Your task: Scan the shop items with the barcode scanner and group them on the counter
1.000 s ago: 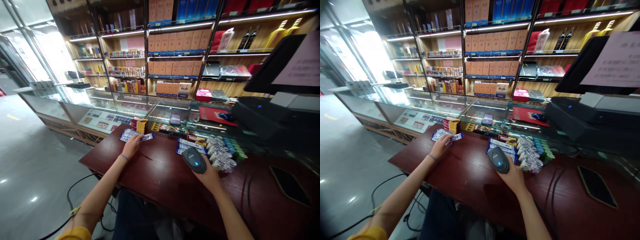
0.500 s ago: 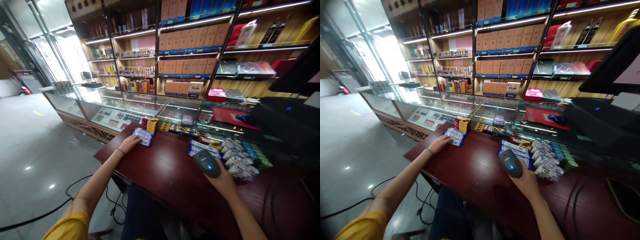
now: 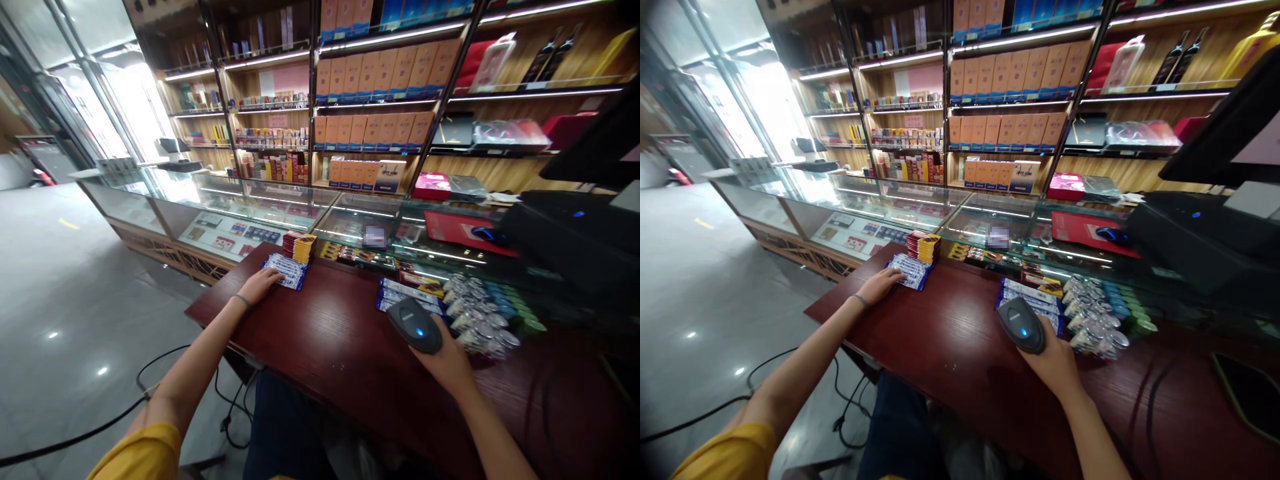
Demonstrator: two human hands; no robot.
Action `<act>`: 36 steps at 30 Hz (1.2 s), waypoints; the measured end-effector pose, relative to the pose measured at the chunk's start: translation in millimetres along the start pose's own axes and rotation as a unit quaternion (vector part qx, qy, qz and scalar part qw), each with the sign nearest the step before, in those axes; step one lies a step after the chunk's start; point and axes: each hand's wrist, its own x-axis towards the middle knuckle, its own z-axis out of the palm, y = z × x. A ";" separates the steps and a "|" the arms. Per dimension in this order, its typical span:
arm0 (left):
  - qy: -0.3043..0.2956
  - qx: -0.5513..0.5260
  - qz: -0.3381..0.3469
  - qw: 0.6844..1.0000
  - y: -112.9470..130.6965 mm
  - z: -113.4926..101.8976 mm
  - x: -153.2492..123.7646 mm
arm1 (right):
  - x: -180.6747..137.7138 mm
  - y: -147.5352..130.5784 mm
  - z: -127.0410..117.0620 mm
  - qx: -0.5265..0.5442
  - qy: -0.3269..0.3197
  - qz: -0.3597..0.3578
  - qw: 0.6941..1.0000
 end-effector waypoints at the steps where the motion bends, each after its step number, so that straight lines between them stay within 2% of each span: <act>1: 0.001 0.001 0.000 1.000 0.1 0.3 -0.2 | 0.5 0.5 -0.2 0.002 -0.005 0.001 1.000; 10: 0.023 0.021 -0.010 0.999 3.3 7.2 -1.6 | -0.8 -8.0 -0.6 0.009 0.013 0.020 1.000; 13: 0.045 0.024 -0.020 0.998 12.5 9.2 3.6 | -0.5 -6.5 -3.1 0.016 0.012 0.029 0.999; 16: 0.075 0.006 -0.024 0.997 32.0 11.5 17.4 | 0.8 -2.6 -7.8 0.016 0.016 0.037 0.999; 20: 0.109 -0.032 -0.008 0.993 73.4 18.2 48.3 | 3.1 6.1 -14.5 0.030 0.043 0.043 0.998; 24: 0.131 -0.065 0.037 0.989 125.9 31.2 84.3 | 5.8 21.1 -21.2 0.047 0.071 0.046 0.995; 31: 0.125 -0.126 0.112 0.978 222.1 62.2 134.4 | 6.8 32.6 -39.5 0.064 0.103 0.065 0.991; 36: 0.116 -0.157 0.150 0.969 274.9 85.2 161.3 | 5.9 33.4 -52.7 0.092 0.134 0.079 0.984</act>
